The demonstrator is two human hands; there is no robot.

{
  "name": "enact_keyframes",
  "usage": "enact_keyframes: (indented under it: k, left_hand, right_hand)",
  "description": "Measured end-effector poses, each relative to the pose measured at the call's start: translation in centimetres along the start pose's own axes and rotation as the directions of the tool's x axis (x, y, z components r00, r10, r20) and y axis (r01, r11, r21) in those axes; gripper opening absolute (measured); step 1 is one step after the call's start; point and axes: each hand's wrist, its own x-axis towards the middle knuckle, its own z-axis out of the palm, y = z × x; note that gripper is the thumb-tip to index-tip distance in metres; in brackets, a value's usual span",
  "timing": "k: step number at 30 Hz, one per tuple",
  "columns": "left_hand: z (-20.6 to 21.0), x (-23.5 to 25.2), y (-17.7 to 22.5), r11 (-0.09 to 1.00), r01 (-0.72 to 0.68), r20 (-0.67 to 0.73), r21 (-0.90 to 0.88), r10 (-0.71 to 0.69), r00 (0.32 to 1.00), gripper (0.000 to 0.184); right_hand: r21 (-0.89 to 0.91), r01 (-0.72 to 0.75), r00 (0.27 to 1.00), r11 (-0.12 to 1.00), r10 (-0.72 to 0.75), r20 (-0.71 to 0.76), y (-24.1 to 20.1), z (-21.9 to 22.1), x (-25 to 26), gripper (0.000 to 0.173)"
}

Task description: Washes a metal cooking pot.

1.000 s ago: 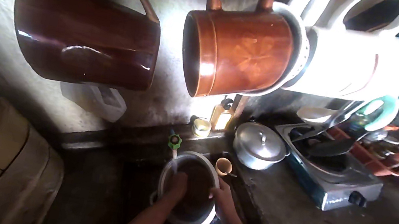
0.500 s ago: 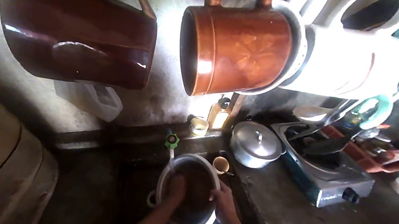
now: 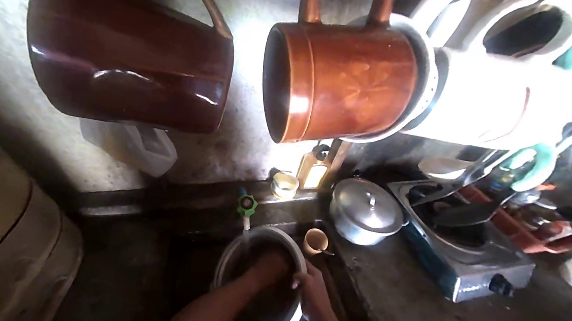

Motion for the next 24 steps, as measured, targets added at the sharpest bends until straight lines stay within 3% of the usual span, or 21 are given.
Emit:
enact_keyframes:
  k: [2,4,7,9,11,13,14,15,17,19,20,21,22,24]
  left_hand:
    - [0.9,1.0,-2.1,0.997,0.076,-0.063,-0.004,-0.076,0.995,0.032]
    - [2.1,1.4,-3.4,0.967,0.246,-0.100,-0.062,-0.251,0.963,0.031]
    - [4.4,0.2,-2.9,0.881,0.407,-0.040,-0.242,-0.428,0.903,0.035]
    - [5.7,-1.2,-2.0,0.875,0.356,0.082,-0.329,-0.349,0.933,0.048]
    - [5.4,-2.4,-0.3,0.880,0.214,0.189,-0.424,-0.145,0.971,0.048]
    - [3.7,-2.4,1.9,0.755,0.114,0.044,-0.646,-0.113,0.993,0.042]
    - [3.2,-1.3,2.4,0.645,0.040,-0.119,-0.763,-0.200,0.972,0.034]
    - [2.6,-0.2,2.3,0.565,-0.017,-0.239,-0.825,-0.322,0.916,0.030]
    - [1.6,1.4,0.9,0.454,-0.089,-0.372,-0.887,-0.587,0.719,0.026]
    - [1.9,2.8,-1.2,0.320,-0.197,-0.376,-0.927,-0.776,0.506,0.027]
    - [2.3,3.3,-1.5,0.266,-0.253,-0.357,-0.930,-0.816,0.455,0.028]
    - [2.4,3.4,-1.2,0.253,-0.282,-0.361,-0.926,-0.812,0.459,0.029]
    - [2.5,3.0,-0.4,0.286,-0.251,-0.378,-0.925,-0.768,0.517,0.028]
    - [2.7,1.2,1.7,0.420,-0.063,-0.314,-0.905,-0.562,0.765,0.028]
  right_hand:
    - [-0.034,0.009,1.000,0.999,-0.009,-0.017,-0.3,-0.2,0.0,0.043]
    - [-0.044,0.037,0.998,0.998,-0.038,-0.040,-0.7,-0.4,0.3,0.045]
    - [-0.042,0.048,0.995,0.998,-0.052,-0.084,-0.6,-0.3,0.9,0.049]
    - [-0.041,0.034,0.993,0.999,-0.039,-0.108,0.0,-0.1,1.4,0.044]
    - [-0.023,-0.006,0.991,1.000,0.003,-0.131,0.5,0.0,1.6,0.040]
    - [0.030,-0.033,0.989,0.999,0.037,-0.145,1.1,0.1,1.8,0.037]
    - [0.054,-0.039,0.989,0.998,0.046,-0.137,1.4,0.1,1.7,0.036]
    - [0.065,-0.039,0.990,0.997,0.048,-0.134,1.5,0.2,1.4,0.037]
    - [0.064,-0.050,0.990,0.997,0.058,-0.127,1.3,0.3,0.6,0.041]
    - [0.054,-0.055,0.988,0.997,0.062,-0.139,0.6,0.3,0.3,0.042]
    - [0.058,-0.049,0.988,0.997,0.057,-0.144,0.5,0.3,0.3,0.042]
    - [0.065,-0.043,0.989,0.997,0.051,-0.137,0.7,0.3,0.4,0.042]
    - [0.066,-0.037,0.991,0.997,0.045,-0.124,0.8,0.4,0.5,0.041]
    - [0.049,-0.001,0.995,0.999,0.006,-0.101,0.9,0.6,0.8,0.037]
